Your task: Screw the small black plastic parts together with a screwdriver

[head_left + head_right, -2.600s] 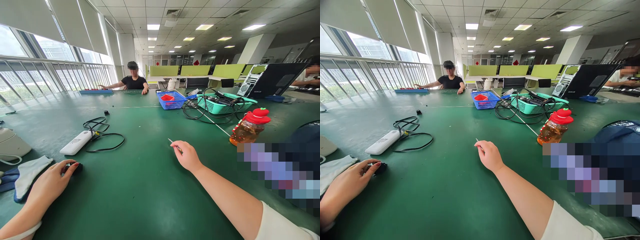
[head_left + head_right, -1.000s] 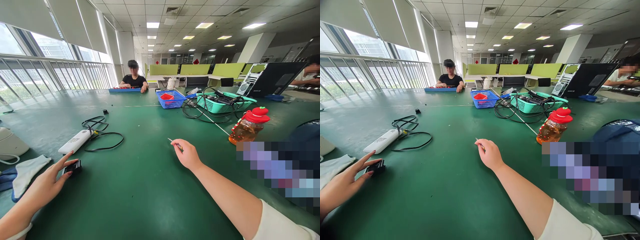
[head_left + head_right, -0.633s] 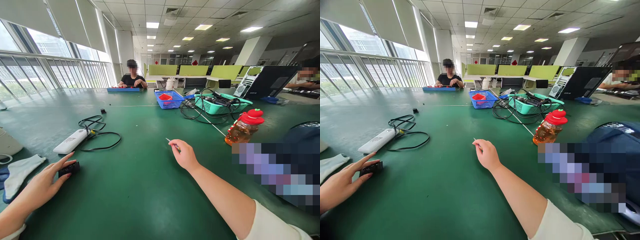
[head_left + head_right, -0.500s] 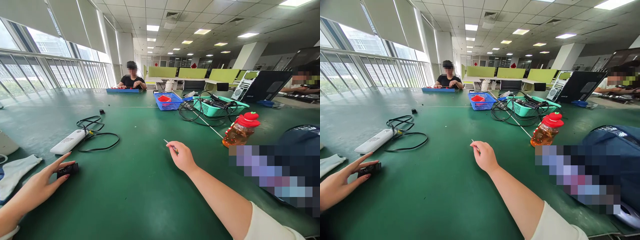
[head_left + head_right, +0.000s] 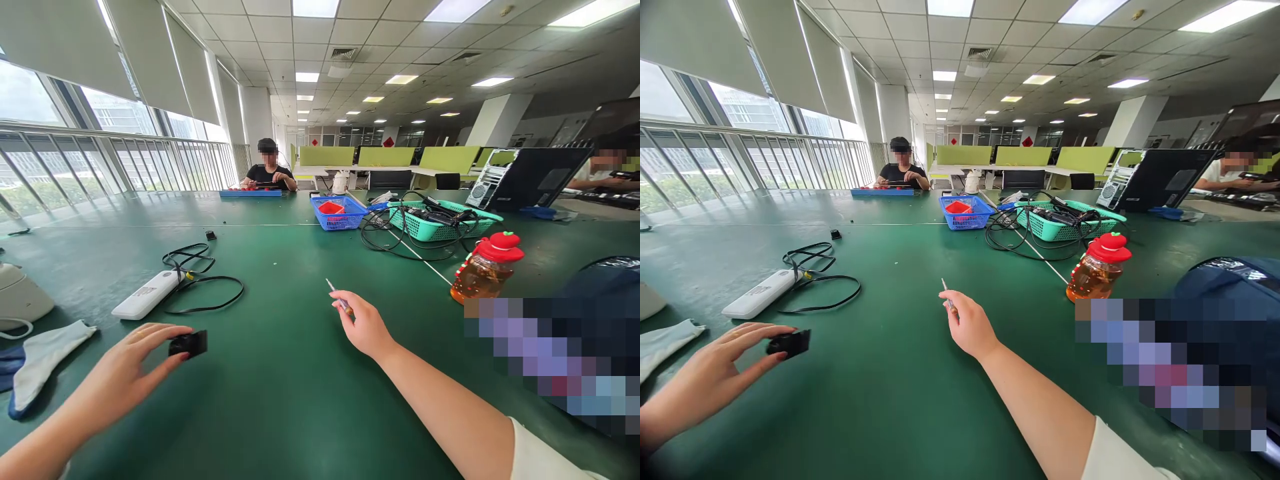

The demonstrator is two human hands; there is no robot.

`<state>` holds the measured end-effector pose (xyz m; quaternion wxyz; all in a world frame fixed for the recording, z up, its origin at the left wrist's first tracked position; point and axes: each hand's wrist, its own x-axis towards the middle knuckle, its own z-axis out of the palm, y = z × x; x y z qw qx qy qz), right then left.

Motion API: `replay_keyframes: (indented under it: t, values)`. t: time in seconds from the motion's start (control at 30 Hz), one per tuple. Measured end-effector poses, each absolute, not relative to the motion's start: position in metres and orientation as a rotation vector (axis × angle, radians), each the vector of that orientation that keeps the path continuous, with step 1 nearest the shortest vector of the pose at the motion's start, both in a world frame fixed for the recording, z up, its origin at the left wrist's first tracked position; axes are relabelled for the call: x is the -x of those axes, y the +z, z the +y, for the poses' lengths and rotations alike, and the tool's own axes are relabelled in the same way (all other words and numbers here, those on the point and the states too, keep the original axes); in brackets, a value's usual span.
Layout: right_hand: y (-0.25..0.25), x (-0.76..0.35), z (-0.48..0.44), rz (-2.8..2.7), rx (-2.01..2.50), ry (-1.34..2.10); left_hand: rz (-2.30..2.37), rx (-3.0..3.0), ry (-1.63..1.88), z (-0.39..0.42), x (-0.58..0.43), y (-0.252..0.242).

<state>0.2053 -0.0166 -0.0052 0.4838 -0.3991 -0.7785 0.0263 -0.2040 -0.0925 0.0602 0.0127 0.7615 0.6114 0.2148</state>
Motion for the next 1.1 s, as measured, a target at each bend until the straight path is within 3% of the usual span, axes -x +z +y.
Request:
replay_keyframes:
  t: [0.17, 0.43, 0.73, 1.1]
  values:
    - [-0.008, -0.206, -0.014, -1.935, 0.925, 0.082, 1.43, -2.656, 0.52, -0.071, 0.109, 0.077]
    - [-0.002, -0.214, -0.016, -1.929, 0.962, -0.18, 1.357, -2.659, 0.505, 0.0, -0.001, 0.039]
    - [0.012, -0.205, -0.03, -1.976, 0.705, -0.215, 1.293, -2.591, 0.569, 0.015, 0.005, 0.014]
    - [0.014, -0.19, -0.05, -2.356, 0.39, -0.626, 1.346, -2.44, 0.643, 0.017, 0.002, 0.012]
